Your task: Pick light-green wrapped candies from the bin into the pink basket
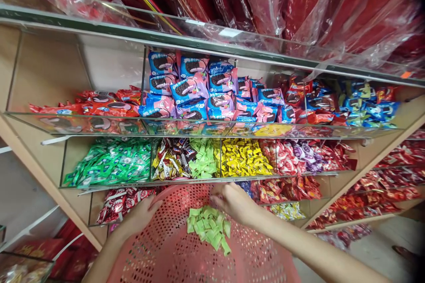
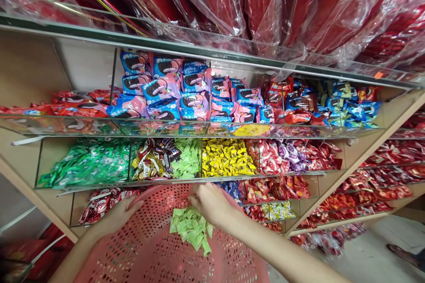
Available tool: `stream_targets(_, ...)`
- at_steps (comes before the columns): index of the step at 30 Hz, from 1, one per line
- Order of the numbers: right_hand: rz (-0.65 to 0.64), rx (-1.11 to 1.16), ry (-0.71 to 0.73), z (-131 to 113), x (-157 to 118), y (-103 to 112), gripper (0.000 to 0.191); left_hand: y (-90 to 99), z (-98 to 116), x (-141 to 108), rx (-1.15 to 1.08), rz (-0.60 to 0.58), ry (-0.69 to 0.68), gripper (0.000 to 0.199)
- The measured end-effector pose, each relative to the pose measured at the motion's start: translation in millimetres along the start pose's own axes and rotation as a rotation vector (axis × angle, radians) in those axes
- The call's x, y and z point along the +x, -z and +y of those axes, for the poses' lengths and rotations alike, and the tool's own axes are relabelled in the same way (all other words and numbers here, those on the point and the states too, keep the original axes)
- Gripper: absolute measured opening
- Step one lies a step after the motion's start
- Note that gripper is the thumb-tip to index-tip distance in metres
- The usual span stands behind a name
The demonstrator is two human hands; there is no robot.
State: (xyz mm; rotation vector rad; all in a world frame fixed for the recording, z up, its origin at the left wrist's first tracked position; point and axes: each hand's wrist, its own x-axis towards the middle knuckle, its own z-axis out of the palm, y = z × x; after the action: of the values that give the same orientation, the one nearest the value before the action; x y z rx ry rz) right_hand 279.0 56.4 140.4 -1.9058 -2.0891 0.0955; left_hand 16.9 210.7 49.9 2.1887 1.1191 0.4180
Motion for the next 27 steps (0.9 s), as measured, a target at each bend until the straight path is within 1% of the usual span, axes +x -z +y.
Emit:
stream_targets(3,0.065,-0.12,0.131,-18.9,34.0,23.8,0.015,-1.0,-1.0,-1.6,-0.027,0.008,0.005,0.036)
stream_targets(5,0.106,-0.248,0.143,-27.4,62.8,30.9,0.017,-1.3,-0.9,-3.0,-0.039,0.009,0.004,0.036)
stream_targets(7,0.156,-0.417,0.095,-30.5,92.1,31.4,0.021,-1.7,-0.6,-4.0,-0.047,0.017,0.005,0.037)
stream_targets(8,0.177,-0.446,0.066,-30.1,105.9,30.1,0.025,-2.0,-0.5,-4.5,-0.051,0.025,0.009,0.037)
stream_targets(11,0.198,-0.473,0.027,-23.6,141.2,24.6,0.034,-2.8,0.5,-5.6,-0.061,0.037,0.023,0.037)
stream_targets(15,0.189,-0.486,0.041,-14.9,176.1,22.1,0.036,-1.8,4.3,-7.0,-0.056,0.033,0.039,0.038)
stream_targets(18,0.176,-0.489,0.055,-12.9,195.3,22.3,0.037,0.3,8.2,-7.2,-0.039,0.033,0.045,0.037)
stream_targets(21,0.158,-0.484,0.057,-9.4,204.6,20.6,0.039,1.2,9.9,-6.7,-0.014,0.024,0.042,0.037)
stream_targets(25,0.146,-0.476,0.064,0.7,200.7,17.5,0.041,0.3,8.1,-6.0,-0.006,0.011,0.05,0.037)
stream_targets(27,0.156,-0.484,0.092,4.9,195.1,18.2,0.042,0.2,7.0,-6.1,-0.002,0.011,0.057,0.037)
